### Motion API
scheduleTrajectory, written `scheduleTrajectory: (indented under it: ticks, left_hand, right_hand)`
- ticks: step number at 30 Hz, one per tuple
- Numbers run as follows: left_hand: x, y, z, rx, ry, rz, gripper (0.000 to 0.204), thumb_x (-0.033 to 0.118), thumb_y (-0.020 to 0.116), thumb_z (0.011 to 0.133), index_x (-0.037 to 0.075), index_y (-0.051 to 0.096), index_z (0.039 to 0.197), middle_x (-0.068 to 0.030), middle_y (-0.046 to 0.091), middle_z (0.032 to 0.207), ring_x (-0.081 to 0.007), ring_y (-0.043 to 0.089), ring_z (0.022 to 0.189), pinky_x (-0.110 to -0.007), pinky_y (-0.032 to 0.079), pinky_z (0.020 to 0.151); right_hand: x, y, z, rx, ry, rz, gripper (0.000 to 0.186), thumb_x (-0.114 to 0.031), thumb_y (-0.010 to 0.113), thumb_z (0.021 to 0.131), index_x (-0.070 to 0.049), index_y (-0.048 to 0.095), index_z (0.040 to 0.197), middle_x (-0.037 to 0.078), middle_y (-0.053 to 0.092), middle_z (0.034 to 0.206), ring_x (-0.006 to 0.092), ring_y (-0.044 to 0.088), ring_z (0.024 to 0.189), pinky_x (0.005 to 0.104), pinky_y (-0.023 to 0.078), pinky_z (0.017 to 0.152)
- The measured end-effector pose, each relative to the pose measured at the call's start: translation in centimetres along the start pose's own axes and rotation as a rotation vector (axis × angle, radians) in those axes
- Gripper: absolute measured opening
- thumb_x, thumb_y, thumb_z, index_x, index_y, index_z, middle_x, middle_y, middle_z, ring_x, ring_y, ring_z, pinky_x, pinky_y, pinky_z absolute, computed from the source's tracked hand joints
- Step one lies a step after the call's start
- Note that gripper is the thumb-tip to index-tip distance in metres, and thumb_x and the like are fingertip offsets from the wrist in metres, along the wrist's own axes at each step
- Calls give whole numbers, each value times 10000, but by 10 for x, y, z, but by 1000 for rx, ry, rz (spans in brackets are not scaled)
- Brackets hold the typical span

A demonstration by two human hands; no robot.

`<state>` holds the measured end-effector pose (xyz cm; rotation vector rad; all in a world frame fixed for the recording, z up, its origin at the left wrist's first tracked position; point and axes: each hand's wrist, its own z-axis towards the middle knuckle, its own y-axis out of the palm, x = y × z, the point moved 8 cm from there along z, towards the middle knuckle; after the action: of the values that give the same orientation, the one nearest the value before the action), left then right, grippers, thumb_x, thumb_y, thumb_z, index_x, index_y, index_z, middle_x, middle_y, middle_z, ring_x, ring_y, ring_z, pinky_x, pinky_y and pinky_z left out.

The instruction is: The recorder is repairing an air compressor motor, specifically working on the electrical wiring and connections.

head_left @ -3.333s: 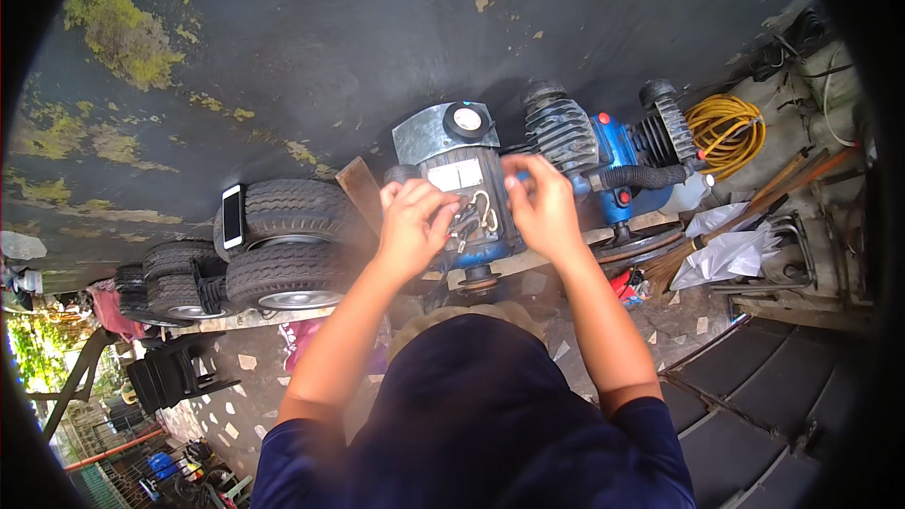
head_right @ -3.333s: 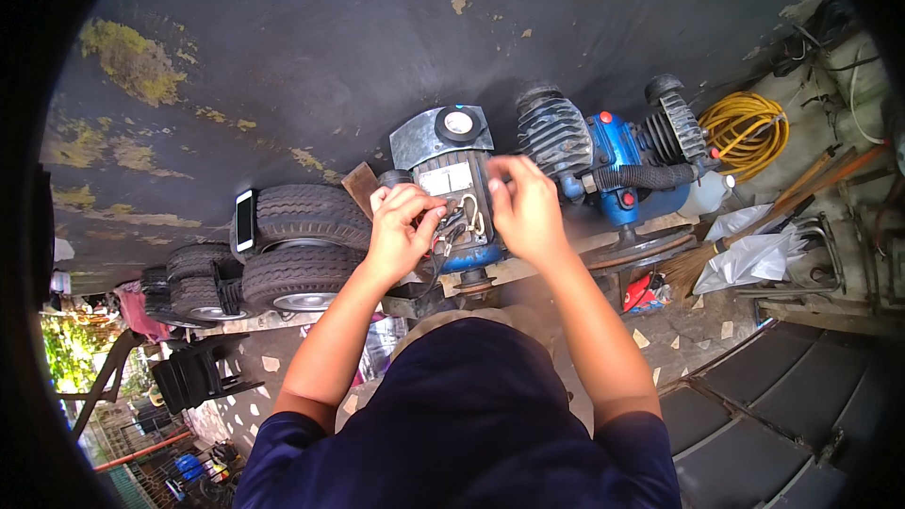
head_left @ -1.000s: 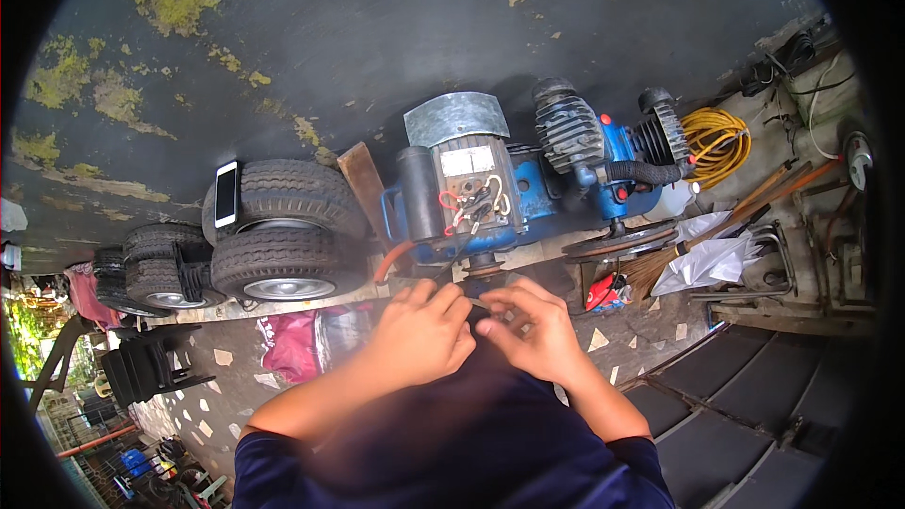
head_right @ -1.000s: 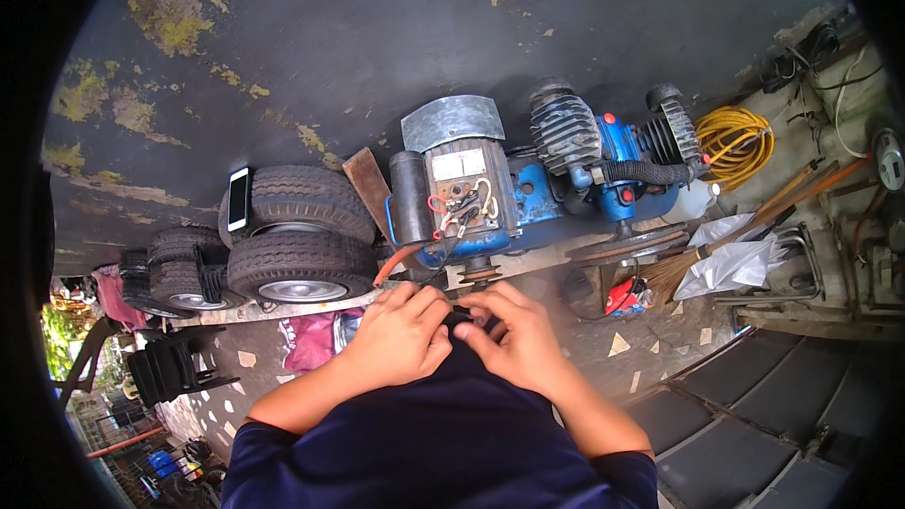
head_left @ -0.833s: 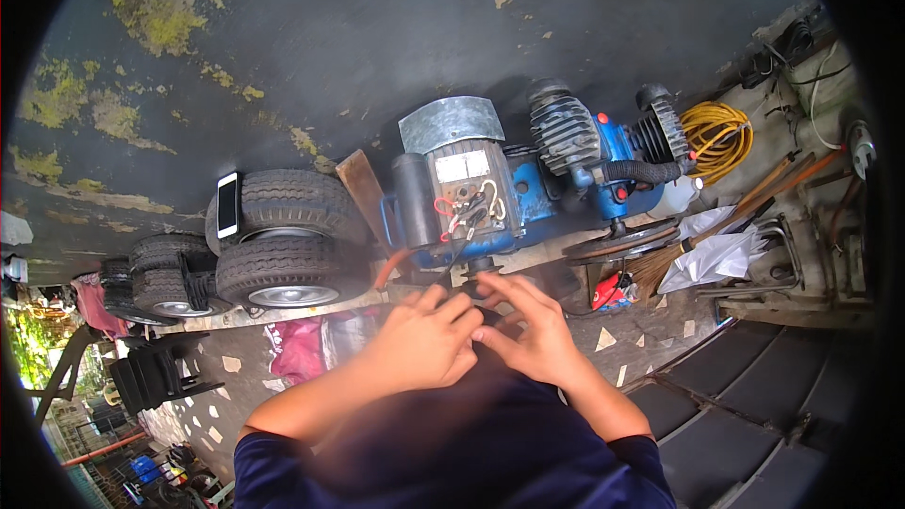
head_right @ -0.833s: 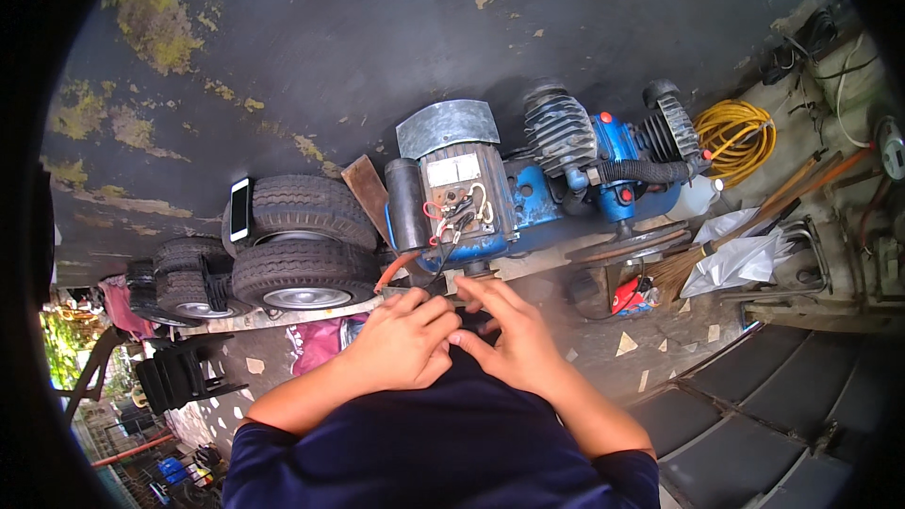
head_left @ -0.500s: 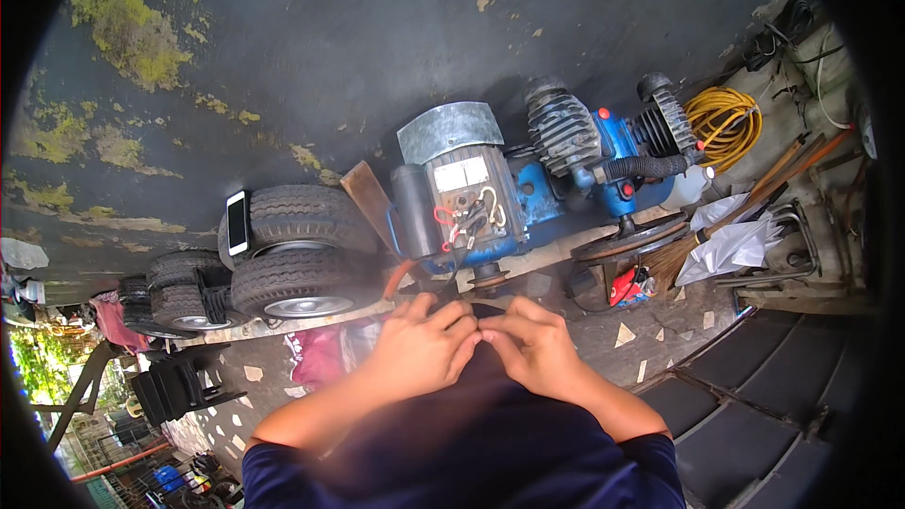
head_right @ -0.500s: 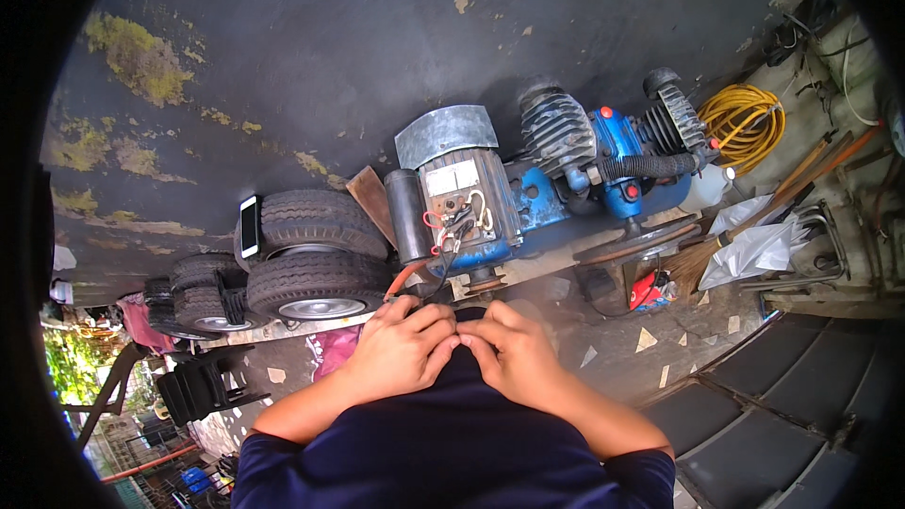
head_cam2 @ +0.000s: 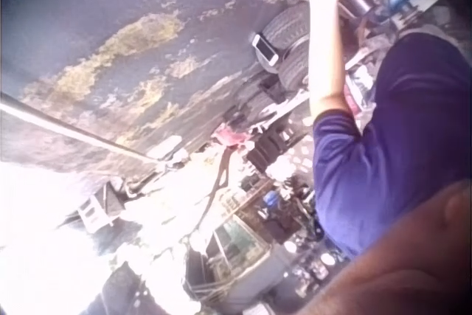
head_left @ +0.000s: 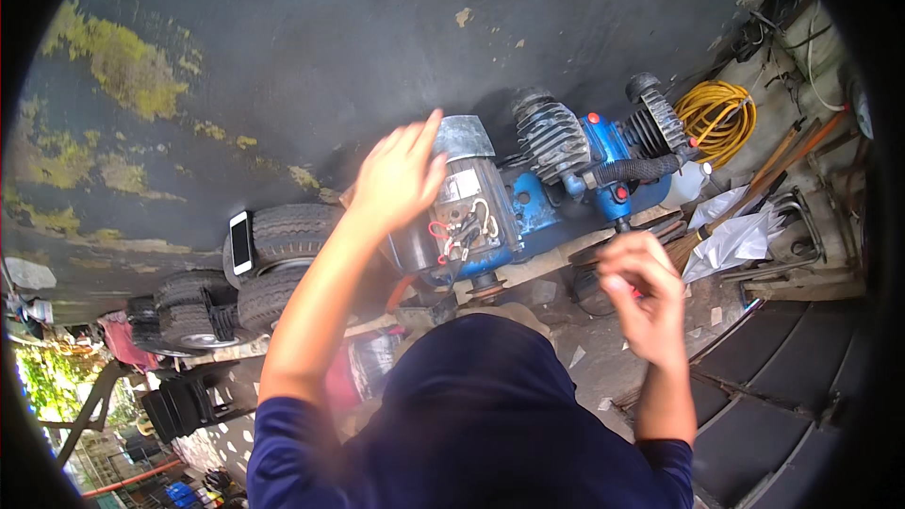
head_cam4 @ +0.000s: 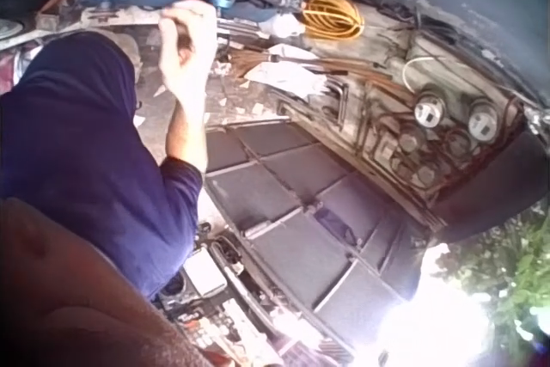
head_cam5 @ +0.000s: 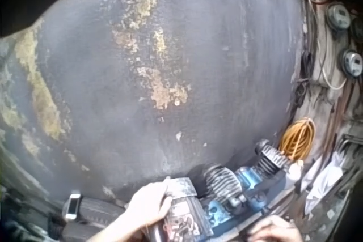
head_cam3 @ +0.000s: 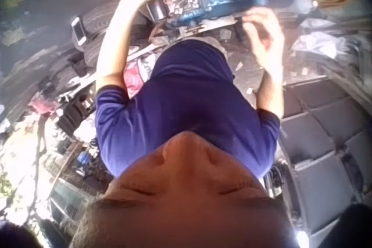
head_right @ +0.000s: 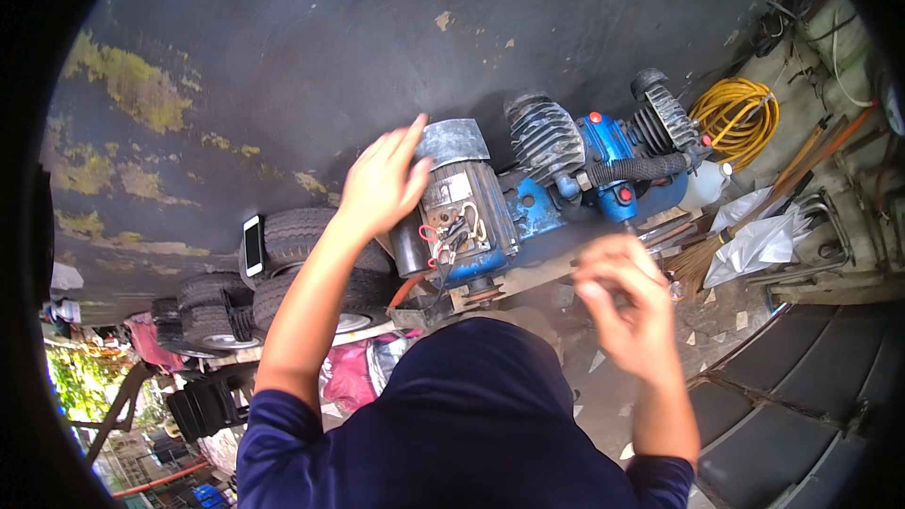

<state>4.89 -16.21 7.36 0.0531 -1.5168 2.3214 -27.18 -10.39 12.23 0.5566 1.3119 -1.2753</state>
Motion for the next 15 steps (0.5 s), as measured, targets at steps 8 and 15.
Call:
scheduleTrajectory:
  ticks: [8,15]
  left_hand:
    - [-31,96,37,-116,-89,-138,535,352,715,977,74,668,1431,-152,618,1411,-358,587,1335,-503,489,1120]
    - [-56,64,24,142,-251,-720,486,278,778,940,59,715,1370,-199,644,1462,-357,616,1374,-443,485,1144]
  right_hand:
    - [46,95,44,-170,-81,-55,137,4,671,1002,-3,771,1096,107,623,1182,165,663,1044,310,551,869]
    - [66,147,83,-433,-128,-118,441,24,679,971,-95,717,1394,137,715,945,277,680,805,382,548,814]
